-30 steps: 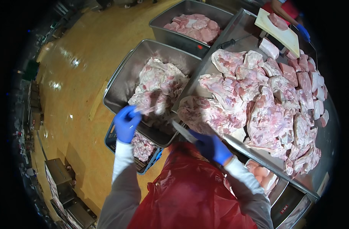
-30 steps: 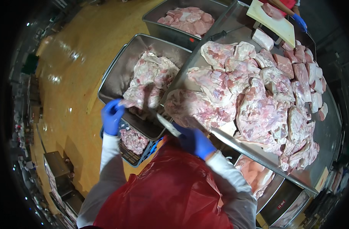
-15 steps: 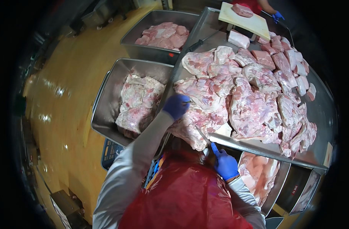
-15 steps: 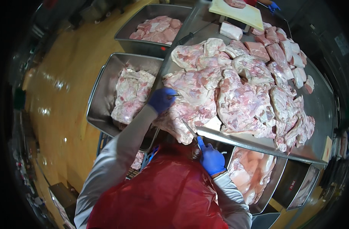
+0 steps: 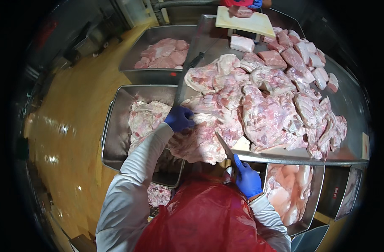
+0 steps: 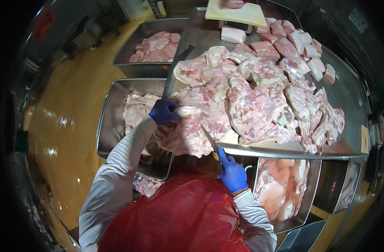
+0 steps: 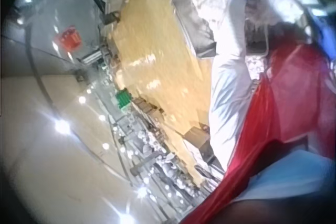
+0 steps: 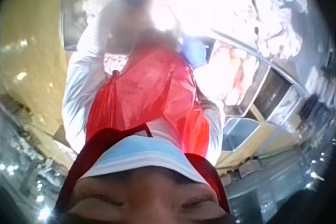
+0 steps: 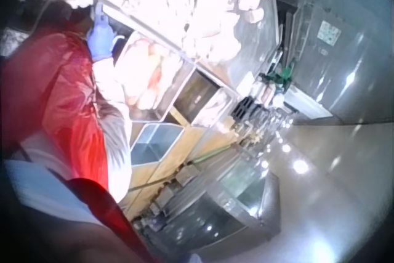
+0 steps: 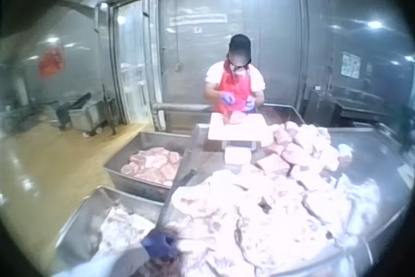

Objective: The person uses a knife to cut large pieces of raw meat on a stainless steel table. They separate the meat into smaller portions and place them into a metal bin. The process is repetitive, involving picking up a piece, cutting it, and moving it to the bin.

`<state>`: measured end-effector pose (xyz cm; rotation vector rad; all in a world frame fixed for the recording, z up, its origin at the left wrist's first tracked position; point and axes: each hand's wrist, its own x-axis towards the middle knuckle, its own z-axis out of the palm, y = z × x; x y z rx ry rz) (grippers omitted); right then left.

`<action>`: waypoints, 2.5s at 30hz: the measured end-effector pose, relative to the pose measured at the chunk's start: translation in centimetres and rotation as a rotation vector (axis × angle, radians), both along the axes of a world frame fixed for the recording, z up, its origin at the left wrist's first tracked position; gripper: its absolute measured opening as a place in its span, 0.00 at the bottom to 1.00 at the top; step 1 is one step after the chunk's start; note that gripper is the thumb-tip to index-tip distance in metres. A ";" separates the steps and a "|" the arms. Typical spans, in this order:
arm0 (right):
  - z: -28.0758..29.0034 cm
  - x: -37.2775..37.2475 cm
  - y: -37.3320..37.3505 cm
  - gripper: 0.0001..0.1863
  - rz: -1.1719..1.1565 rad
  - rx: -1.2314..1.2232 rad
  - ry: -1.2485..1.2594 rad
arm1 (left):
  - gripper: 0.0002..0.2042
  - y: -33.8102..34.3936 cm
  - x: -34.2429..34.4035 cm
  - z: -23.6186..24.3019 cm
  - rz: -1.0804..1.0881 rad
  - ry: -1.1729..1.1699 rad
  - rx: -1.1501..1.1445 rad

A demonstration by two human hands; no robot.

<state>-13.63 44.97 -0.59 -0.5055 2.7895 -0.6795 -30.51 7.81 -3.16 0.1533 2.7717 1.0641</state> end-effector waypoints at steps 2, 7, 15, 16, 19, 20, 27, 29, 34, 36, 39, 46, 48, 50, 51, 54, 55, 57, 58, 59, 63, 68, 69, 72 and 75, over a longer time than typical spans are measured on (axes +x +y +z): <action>-1.2 -1.1 -1.0 0.39 -0.025 -0.175 0.005 | 0.18 -1.1 0.5 -0.5 0.199 -0.021 0.148; -1.7 -5.5 -6.6 0.33 -0.025 -0.418 -0.077 | 0.18 -3.5 -0.4 -2.7 0.323 0.096 0.193; -1.5 -10.7 -13.2 0.26 -0.039 -0.397 -0.331 | 0.15 -5.2 -2.3 -1.6 -0.024 0.157 -0.065; -2.5 -11.2 -13.6 0.25 -0.018 -0.494 -0.234 | 0.14 -5.1 -2.7 -1.8 -0.060 0.174 -0.078; -4.7 -13.5 -16.0 0.23 0.014 -0.617 -0.137 | 0.13 -4.7 -3.4 -1.7 -0.107 0.191 -0.124; -4.6 -15.4 -17.1 0.23 0.003 -0.550 -0.235 | 0.13 -4.4 -3.5 -1.4 -0.117 0.192 -0.142; -1.5 -15.1 -16.5 0.23 -0.040 -0.577 -0.699 | 0.13 -5.8 -4.4 -1.4 -0.133 0.203 -0.078; -1.1 -14.3 -15.5 0.26 -0.061 -0.646 -0.857 | 0.13 -6.4 -4.5 -1.6 -0.127 0.156 -0.009; -2.2 -16.8 -18.8 0.18 -0.074 -0.775 -0.897 | 0.12 -5.1 -5.1 0.5 -0.160 0.190 -0.055; -4.6 -16.9 -19.7 0.12 -0.049 -0.866 -0.876 | 0.11 -5.2 -4.7 1.6 -0.081 0.251 -0.047; -3.2 -13.3 -14.7 0.16 0.448 -0.600 -0.541 | 0.08 -7.7 -2.1 4.0 0.138 0.323 0.119; -1.3 -8.7 -1.0 0.31 0.004 -0.530 -0.592 | 0.10 -15.3 22.8 3.8 0.528 -0.139 0.200; -3.9 -7.2 2.6 0.32 -0.009 -0.567 -0.512 | 0.17 -15.1 31.5 1.0 0.702 -0.449 0.130; -5.8 -6.3 4.1 0.32 0.000 -0.652 -0.431 | 0.26 -14.2 36.9 -2.7 0.626 -0.553 -0.196; -6.0 -5.9 4.3 0.32 0.008 -0.638 -0.421 | 0.29 -12.8 36.9 -3.1 0.680 -0.661 -0.337; -4.8 -5.0 4.1 0.31 0.064 -0.414 -0.442 | 0.31 -9.7 33.7 -7.8 1.002 -0.282 0.063; -4.0 -5.3 4.1 0.30 0.124 -0.217 -0.436 | 0.33 -8.6 30.7 -9.7 1.042 -0.143 0.349; -3.9 -5.3 2.8 0.32 0.261 -0.185 -0.185 | 0.38 -4.8 20.7 -8.2 0.948 -0.051 0.338; -3.4 -5.4 1.9 0.32 0.242 -0.162 -0.194 | 0.42 -3.3 16.9 -7.0 0.889 -0.034 0.395; -3.0 -5.4 1.3 0.32 0.221 -0.138 -0.204 | 0.47 -2.5 14.1 -6.2 0.827 -0.020 0.453; -4.1 -6.0 0.1 0.32 0.233 -0.116 -0.182 | 0.48 -2.6 7.8 -5.7 0.735 -0.071 -0.029; -3.2 -4.2 -0.6 0.31 0.146 -0.155 -0.196 | 0.30 -2.4 9.2 -5.5 0.616 0.444 -0.033; -2.9 -3.6 -0.4 0.31 0.139 -0.124 -0.201 | 0.28 -3.5 9.9 -5.3 0.640 0.556 -0.029; -0.9 -0.7 0.6 0.32 -0.059 -0.157 -0.217 | 0.22 -7.5 13.6 0.6 0.769 0.436 0.269; -0.7 2.0 1.7 0.33 -0.230 -0.246 -0.177 | 0.17 -14.7 19.3 -3.2 0.983 0.367 0.325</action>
